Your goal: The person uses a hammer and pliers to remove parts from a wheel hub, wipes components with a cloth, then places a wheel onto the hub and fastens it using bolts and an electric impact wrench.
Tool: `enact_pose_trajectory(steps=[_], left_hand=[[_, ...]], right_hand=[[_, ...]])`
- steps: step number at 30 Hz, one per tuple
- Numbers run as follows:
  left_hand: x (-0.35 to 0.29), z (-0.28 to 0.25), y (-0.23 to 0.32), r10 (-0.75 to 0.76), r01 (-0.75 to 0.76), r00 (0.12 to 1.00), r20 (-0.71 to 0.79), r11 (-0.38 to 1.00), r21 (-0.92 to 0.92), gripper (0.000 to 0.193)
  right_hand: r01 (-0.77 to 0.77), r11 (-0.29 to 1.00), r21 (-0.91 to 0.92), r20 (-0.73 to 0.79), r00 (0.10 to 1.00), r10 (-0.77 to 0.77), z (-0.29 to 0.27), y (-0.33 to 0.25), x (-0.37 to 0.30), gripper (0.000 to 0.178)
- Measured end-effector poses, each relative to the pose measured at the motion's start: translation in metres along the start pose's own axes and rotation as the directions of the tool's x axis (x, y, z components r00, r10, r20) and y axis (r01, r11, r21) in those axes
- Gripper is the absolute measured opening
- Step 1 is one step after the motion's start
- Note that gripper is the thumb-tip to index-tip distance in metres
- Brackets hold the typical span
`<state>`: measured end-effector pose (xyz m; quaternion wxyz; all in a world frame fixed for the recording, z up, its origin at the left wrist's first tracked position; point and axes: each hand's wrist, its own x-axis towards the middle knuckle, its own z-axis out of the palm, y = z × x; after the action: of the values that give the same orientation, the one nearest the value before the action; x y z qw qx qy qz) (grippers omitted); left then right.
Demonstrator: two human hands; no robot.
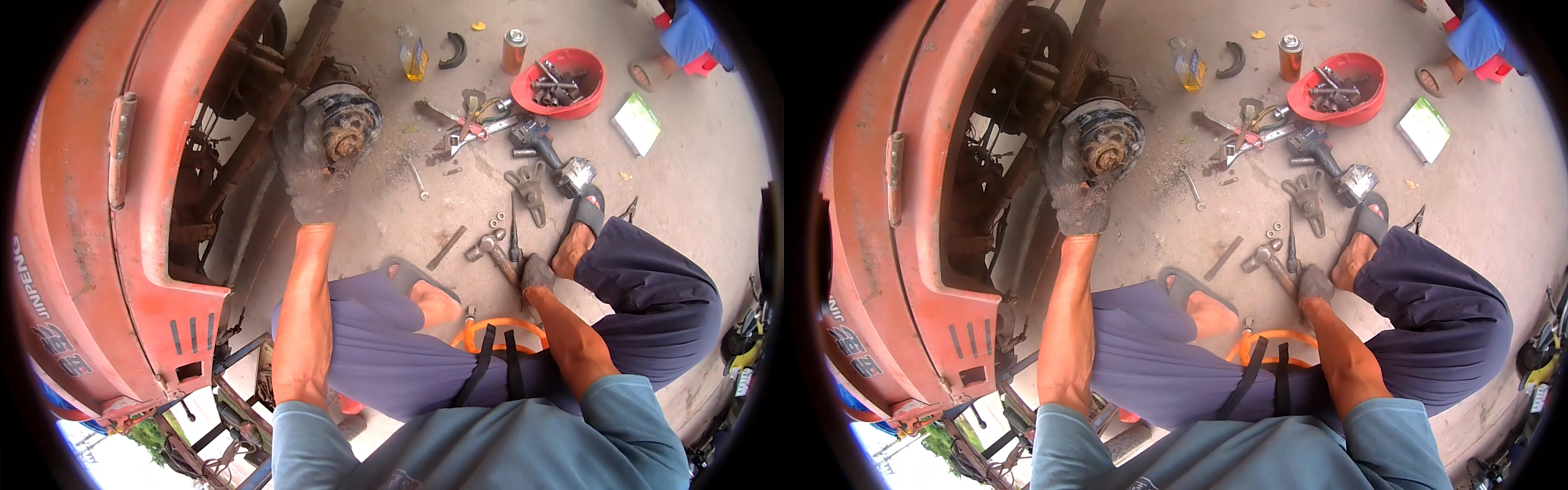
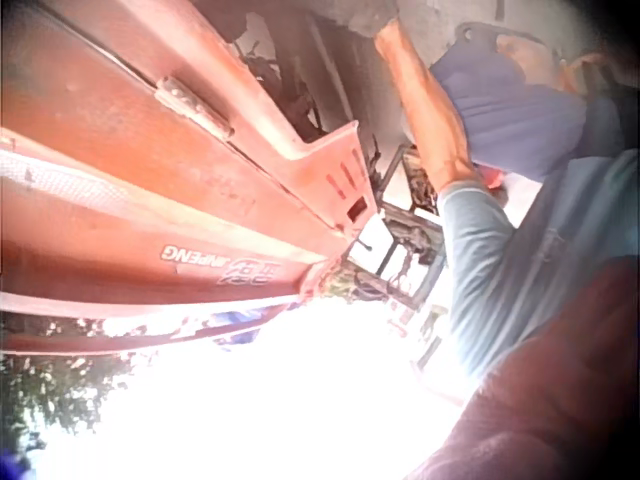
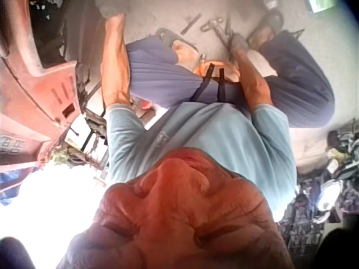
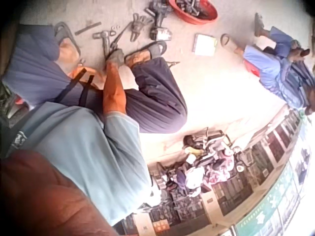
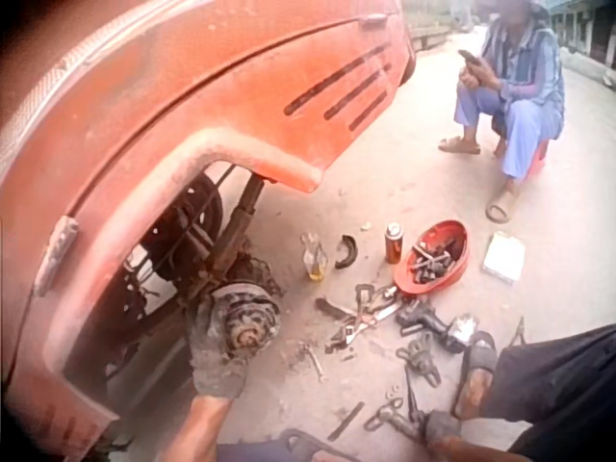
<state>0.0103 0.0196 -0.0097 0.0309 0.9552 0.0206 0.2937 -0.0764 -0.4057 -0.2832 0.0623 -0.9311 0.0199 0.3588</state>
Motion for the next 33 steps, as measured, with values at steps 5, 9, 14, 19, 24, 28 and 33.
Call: enact_pose_trajectory(steps=[5,9,14,19,24,28,33], left_hand=[[0.004,0.0,0.003,0.004,-0.004,1.0,-0.008,1.0,-0.01,0.075],[0.001,-0.002,0.009,0.016,-0.017,1.0,-0.019,1.0,-0.004,0.076],[0.008,-0.007,0.005,0.037,-0.036,0.999,-0.008,0.998,0.045,0.07],[0.039,-0.043,0.01,0.113,-0.137,0.949,0.295,0.989,0.062,0.068],[0.073,-0.048,0.002,0.443,-0.592,0.747,0.496,0.782,0.194,0.04],[0.095,-0.056,0.022,0.476,-0.632,0.668,0.573,0.769,0.097,0.036],[0.092,-0.025,-0.01,0.446,-0.539,0.654,0.611,0.842,-0.038,0.037]], right_hand=[[-0.003,0.991,0.136,-0.017,1.0,0.006,-0.017,-0.013,-0.006,0.023],[0.086,0.965,0.247,-0.126,0.99,-0.056,-0.069,-0.062,-0.024,0.025],[0.324,0.913,0.246,-0.239,0.933,-0.267,-0.115,-0.091,-0.01,0.031],[0.341,0.914,0.218,-0.128,0.939,-0.32,-0.161,-0.106,-0.038,0.035],[0.425,0.895,0.137,-0.17,0.9,-0.401,-0.127,-0.108,-0.05,0.044],[0.202,0.837,0.508,0.213,0.913,-0.349,-0.111,-0.112,-0.046,0.053],[-0.276,0.445,0.852,0.482,0.746,-0.459,-0.113,-0.141,-0.05,0.035]])
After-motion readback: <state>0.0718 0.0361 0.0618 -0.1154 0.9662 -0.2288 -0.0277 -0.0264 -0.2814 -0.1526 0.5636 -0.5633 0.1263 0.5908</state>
